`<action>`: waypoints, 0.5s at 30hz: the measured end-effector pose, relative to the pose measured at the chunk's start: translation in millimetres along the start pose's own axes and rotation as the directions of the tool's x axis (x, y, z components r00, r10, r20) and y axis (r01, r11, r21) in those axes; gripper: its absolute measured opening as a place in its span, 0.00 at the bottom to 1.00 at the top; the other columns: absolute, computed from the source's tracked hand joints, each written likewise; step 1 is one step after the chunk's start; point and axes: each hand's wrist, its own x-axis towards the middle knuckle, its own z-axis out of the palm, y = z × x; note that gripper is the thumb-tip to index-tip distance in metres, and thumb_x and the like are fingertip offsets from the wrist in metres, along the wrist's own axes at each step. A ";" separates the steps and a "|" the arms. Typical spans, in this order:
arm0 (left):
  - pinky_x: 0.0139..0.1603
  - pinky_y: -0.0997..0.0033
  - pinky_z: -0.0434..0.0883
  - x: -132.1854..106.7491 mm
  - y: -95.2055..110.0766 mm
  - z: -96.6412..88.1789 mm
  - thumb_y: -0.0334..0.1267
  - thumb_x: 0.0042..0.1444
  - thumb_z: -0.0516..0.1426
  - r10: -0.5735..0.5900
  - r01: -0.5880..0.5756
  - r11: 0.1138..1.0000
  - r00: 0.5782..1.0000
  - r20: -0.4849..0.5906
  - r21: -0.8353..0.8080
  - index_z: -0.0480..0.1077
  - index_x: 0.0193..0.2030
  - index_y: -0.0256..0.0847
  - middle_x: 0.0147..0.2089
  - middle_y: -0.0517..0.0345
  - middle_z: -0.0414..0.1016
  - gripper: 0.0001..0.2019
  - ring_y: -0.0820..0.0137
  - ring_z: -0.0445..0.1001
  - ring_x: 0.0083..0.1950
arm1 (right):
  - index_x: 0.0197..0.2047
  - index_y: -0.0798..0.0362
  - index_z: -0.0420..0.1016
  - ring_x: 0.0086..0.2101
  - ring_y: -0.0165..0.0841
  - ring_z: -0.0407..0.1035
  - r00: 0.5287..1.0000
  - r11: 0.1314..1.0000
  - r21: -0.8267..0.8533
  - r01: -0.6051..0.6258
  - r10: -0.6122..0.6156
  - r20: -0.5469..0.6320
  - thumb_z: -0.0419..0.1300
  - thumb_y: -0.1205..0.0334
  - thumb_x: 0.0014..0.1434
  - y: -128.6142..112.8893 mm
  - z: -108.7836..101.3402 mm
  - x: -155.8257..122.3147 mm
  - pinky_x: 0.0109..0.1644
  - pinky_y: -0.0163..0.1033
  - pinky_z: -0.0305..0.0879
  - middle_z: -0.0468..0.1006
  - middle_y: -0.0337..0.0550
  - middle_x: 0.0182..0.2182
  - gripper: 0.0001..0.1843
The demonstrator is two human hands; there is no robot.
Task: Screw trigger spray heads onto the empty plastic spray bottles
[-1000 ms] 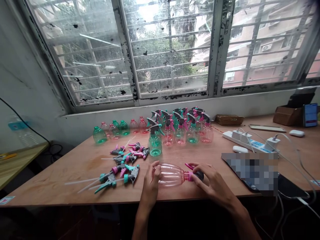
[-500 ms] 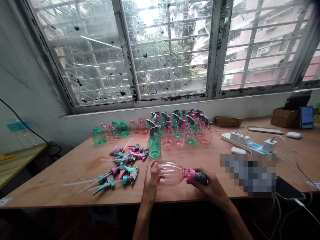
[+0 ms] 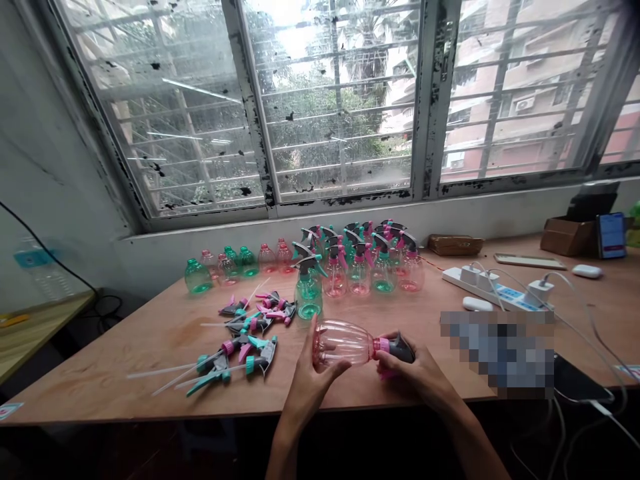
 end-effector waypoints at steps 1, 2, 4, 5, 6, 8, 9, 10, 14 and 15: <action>0.60 0.56 0.70 -0.2 -1.4 -0.2 0.49 0.48 0.70 -0.012 0.012 1.000 1.000 0.011 -0.027 0.45 0.75 0.43 0.57 0.44 0.74 0.53 0.53 0.75 0.58 | 0.40 0.55 0.73 0.27 0.36 0.76 1.000 1.000 0.004 -0.011 0.011 -0.005 0.73 0.47 0.53 1.4 0.4 -0.2 0.32 0.38 0.76 0.81 0.42 0.26 0.22; 0.60 0.55 0.70 -0.3 -2.3 -0.3 0.48 0.47 0.71 -0.019 0.020 0.998 1.000 0.020 -0.053 0.46 0.75 0.42 0.58 0.43 0.73 0.54 0.52 0.74 0.59 | 0.40 0.54 0.73 0.27 0.36 0.76 1.000 1.000 0.007 -0.020 0.020 -0.014 0.74 0.47 0.52 2.5 0.8 -0.5 0.32 0.39 0.76 0.81 0.41 0.26 0.23; 0.62 0.53 0.69 -0.6 -2.7 -0.2 0.46 0.45 0.72 -0.020 0.023 0.996 0.999 0.038 -0.086 0.47 0.74 0.42 0.61 0.42 0.72 0.55 0.51 0.73 0.61 | 0.41 0.54 0.72 0.26 0.35 0.76 0.999 1.000 0.001 -0.023 0.023 -0.036 0.74 0.47 0.51 3.9 1.7 -1.5 0.30 0.38 0.75 0.81 0.40 0.26 0.24; 0.64 0.52 0.68 -0.6 -2.4 -0.1 0.45 0.45 0.72 -0.015 0.020 0.995 0.999 0.049 -0.093 0.47 0.74 0.42 0.62 0.42 0.72 0.54 0.51 0.73 0.62 | 0.41 0.54 0.72 0.25 0.35 0.75 0.999 1.000 -0.006 -0.019 0.019 -0.045 0.74 0.47 0.52 4.1 2.1 -2.0 0.30 0.38 0.75 0.80 0.40 0.25 0.24; 0.65 0.52 0.67 -0.4 -2.0 0.2 0.43 0.45 0.72 -0.007 0.013 0.995 0.998 0.062 -0.099 0.47 0.74 0.43 0.63 0.42 0.71 0.54 0.51 0.72 0.62 | 0.41 0.54 0.72 0.25 0.34 0.75 0.999 1.000 -0.013 -0.015 0.014 -0.051 0.73 0.47 0.52 4.0 2.5 -2.3 0.29 0.37 0.74 0.80 0.39 0.25 0.24; 0.67 0.51 0.65 0.4 -2.0 0.9 0.41 0.46 0.71 0.018 -0.010 0.994 0.997 0.077 -0.109 0.46 0.75 0.47 0.67 0.45 0.68 0.54 0.51 0.69 0.66 | 0.40 0.54 0.71 0.24 0.34 0.74 0.998 1.000 -0.022 -0.020 0.019 -0.056 0.73 0.46 0.52 3.3 3.1 -2.7 0.28 0.36 0.72 0.80 0.39 0.24 0.24; 0.68 0.52 0.63 1.1 -2.7 1.4 0.40 0.46 0.71 0.032 -0.025 0.994 0.997 0.069 -0.102 0.45 0.75 0.49 0.69 0.46 0.66 0.54 0.51 0.67 0.68 | 0.40 0.53 0.72 0.24 0.34 0.74 0.998 0.999 -0.018 -0.028 0.027 -0.058 0.73 0.46 0.52 2.8 3.2 -2.8 0.28 0.36 0.72 0.79 0.39 0.24 0.24; 0.69 0.53 0.62 1.9 -3.9 1.9 0.39 0.46 0.71 0.040 -0.036 0.996 0.998 0.051 -0.086 0.45 0.75 0.51 0.70 0.47 0.64 0.54 0.52 0.65 0.69 | 0.41 0.54 0.72 0.24 0.34 0.75 0.998 0.999 -0.013 -0.038 0.037 -0.057 0.73 0.46 0.51 2.5 3.2 -2.8 0.28 0.36 0.72 0.79 0.39 0.24 0.24; 0.70 0.53 0.62 4.9 -9.1 3.7 0.39 0.46 0.71 0.030 -0.030 1.000 0.999 -0.038 -0.005 0.51 0.73 0.46 0.68 0.44 0.67 0.50 0.51 0.66 0.68 | 0.42 0.54 0.72 0.25 0.33 0.75 0.999 0.999 0.007 -0.042 0.042 -0.029 0.72 0.46 0.53 3.9 1.5 -1.8 0.28 0.36 0.73 0.79 0.39 0.27 0.24; 0.69 0.52 0.62 5.3 -9.1 3.8 0.39 0.45 0.71 0.027 -0.027 1.000 0.999 -0.042 0.011 0.52 0.73 0.44 0.67 0.43 0.68 0.50 0.51 0.67 0.67 | 0.42 0.54 0.72 0.24 0.33 0.75 0.999 0.999 0.007 -0.033 0.033 -0.026 0.72 0.46 0.53 4.9 0.9 -1.4 0.28 0.36 0.73 0.79 0.39 0.26 0.24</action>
